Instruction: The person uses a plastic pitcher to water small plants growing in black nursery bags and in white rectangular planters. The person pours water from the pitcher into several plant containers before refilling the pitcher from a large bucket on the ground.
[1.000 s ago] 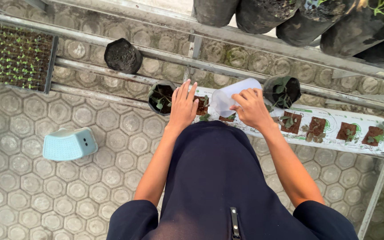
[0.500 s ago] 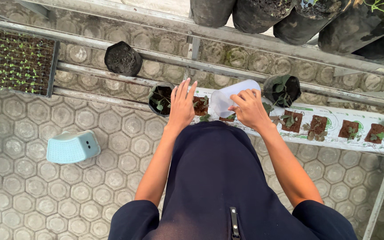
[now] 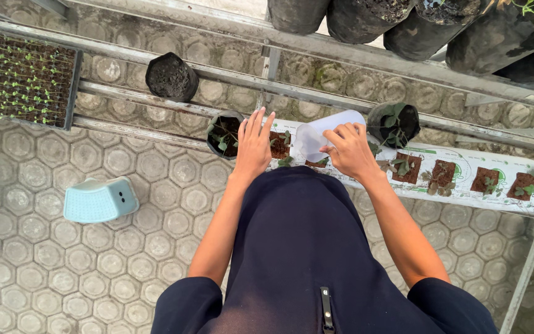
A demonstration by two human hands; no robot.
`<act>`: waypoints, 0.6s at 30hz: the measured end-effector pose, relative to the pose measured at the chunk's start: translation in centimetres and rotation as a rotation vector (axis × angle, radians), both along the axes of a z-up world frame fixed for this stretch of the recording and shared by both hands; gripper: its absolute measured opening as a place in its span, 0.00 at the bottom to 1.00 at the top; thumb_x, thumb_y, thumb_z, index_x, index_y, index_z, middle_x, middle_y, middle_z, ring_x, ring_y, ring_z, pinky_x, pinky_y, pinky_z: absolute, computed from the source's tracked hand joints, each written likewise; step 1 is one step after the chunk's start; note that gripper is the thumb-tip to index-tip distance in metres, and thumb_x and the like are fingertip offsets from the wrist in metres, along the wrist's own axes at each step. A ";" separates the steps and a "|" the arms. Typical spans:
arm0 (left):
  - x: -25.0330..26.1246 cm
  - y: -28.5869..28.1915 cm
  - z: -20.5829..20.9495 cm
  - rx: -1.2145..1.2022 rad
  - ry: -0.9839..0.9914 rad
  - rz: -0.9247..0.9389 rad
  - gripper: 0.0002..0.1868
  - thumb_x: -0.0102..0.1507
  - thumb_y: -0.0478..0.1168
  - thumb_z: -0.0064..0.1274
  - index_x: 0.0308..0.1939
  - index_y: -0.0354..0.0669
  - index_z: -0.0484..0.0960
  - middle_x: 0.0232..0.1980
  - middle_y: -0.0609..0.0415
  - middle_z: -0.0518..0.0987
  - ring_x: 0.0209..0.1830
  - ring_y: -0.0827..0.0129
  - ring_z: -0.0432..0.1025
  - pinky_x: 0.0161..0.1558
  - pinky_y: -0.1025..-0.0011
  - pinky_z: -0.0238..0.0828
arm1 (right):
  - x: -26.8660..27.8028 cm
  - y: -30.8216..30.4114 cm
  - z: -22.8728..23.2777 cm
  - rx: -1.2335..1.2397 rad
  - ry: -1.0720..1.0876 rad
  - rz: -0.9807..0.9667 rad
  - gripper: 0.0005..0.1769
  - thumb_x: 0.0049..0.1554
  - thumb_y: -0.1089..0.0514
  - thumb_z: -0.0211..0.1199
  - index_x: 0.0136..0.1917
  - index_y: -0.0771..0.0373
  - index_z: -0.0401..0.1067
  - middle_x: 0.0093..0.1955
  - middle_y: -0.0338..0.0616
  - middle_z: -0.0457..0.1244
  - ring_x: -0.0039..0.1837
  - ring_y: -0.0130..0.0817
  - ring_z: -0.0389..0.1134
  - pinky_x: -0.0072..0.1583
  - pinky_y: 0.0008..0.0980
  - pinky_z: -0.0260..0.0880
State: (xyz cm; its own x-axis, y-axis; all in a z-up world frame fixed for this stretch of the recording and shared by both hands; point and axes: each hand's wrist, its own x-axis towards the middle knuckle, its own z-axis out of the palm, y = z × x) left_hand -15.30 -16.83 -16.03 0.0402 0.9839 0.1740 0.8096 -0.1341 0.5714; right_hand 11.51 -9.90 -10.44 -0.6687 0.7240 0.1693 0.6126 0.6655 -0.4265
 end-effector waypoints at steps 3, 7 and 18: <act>-0.1 0.1 -0.2 0.009 0.000 -0.001 0.39 0.58 0.25 0.45 0.76 0.40 0.63 0.78 0.38 0.60 0.80 0.46 0.52 0.77 0.48 0.44 | 0.0 0.2 0.0 0.011 0.006 -0.001 0.14 0.52 0.61 0.70 0.52 0.60 0.74 0.44 0.44 0.62 0.52 0.45 0.63 0.61 0.46 0.55; -0.1 0.2 -0.3 0.000 0.017 -0.003 0.40 0.57 0.25 0.45 0.76 0.40 0.64 0.78 0.38 0.60 0.80 0.46 0.52 0.77 0.48 0.44 | 0.1 0.1 0.1 0.010 0.015 -0.002 0.14 0.53 0.61 0.70 0.53 0.61 0.73 0.43 0.45 0.62 0.52 0.45 0.63 0.61 0.47 0.55; 0.2 -0.1 -0.4 -0.004 0.020 -0.013 0.41 0.56 0.26 0.46 0.76 0.40 0.64 0.78 0.38 0.60 0.80 0.44 0.51 0.77 0.47 0.44 | 0.2 0.2 0.3 0.005 0.010 0.002 0.13 0.52 0.62 0.70 0.52 0.60 0.73 0.43 0.44 0.62 0.52 0.45 0.64 0.61 0.47 0.55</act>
State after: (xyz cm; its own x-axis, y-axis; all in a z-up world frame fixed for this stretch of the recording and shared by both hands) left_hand -15.13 -16.91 -16.42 0.0568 0.9840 0.1688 0.8192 -0.1426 0.5555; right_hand 11.74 -9.75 -10.13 -0.6682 0.7220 0.1795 0.6071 0.6686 -0.4294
